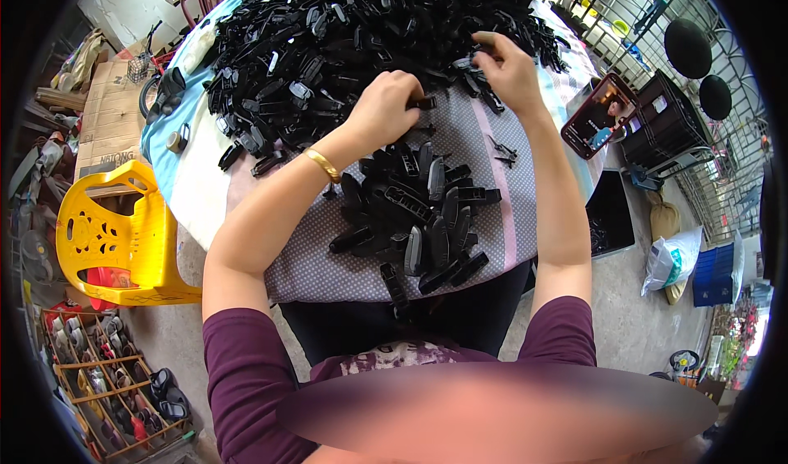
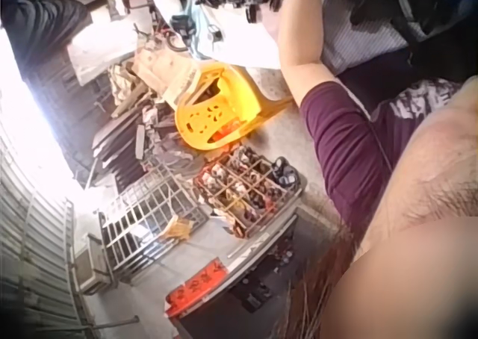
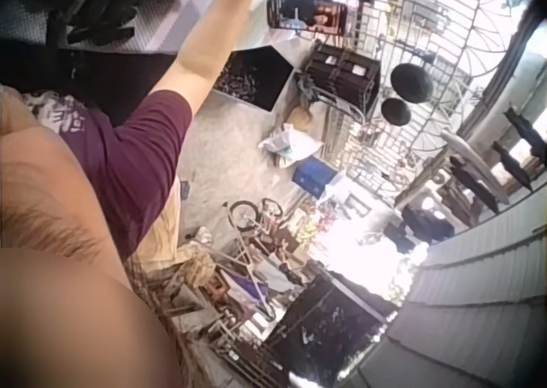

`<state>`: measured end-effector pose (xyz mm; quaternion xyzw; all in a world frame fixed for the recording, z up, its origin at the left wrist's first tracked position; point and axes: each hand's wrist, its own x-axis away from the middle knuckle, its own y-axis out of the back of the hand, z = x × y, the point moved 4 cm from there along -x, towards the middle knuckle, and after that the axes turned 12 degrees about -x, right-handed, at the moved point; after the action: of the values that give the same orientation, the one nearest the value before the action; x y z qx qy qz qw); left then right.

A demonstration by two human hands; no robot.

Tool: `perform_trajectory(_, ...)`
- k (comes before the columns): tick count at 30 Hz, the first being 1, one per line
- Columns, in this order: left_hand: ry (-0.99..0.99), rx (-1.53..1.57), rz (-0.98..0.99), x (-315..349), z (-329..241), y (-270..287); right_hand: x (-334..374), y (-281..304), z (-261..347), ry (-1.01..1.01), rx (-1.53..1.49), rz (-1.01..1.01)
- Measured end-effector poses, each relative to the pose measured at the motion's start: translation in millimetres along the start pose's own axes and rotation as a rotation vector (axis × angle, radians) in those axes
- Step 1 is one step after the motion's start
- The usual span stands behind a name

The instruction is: Inspecting and sorting small black plastic hardware components from a large pile on a table.

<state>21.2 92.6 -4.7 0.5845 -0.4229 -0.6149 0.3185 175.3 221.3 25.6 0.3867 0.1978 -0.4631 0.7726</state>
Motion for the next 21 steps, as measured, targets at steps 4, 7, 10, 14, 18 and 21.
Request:
perform_trajectory(4,0.321,0.649,-0.004,15,18,16,11,-37,34,-0.312,-0.591,0.342)
perform_trajectory(7,0.473,1.131,-0.038,19,18,18,18,-49,48,-0.197,-0.628,0.368)
perform_trajectory(10,0.451,0.933,0.063,21,21,12,25,-59,65,-0.330,-0.797,0.287)
perform_trajectory(14,0.355,0.827,-0.098,22,8,16,32,-61,56,-0.251,-0.518,0.131)
perform_trajectory(18,0.455,1.253,-0.082,26,13,12,30,-58,60,-0.257,-0.537,0.092)
perform_trajectory(21,0.469,1.311,-0.074,26,16,18,30,-55,65,-0.245,-0.516,0.074)
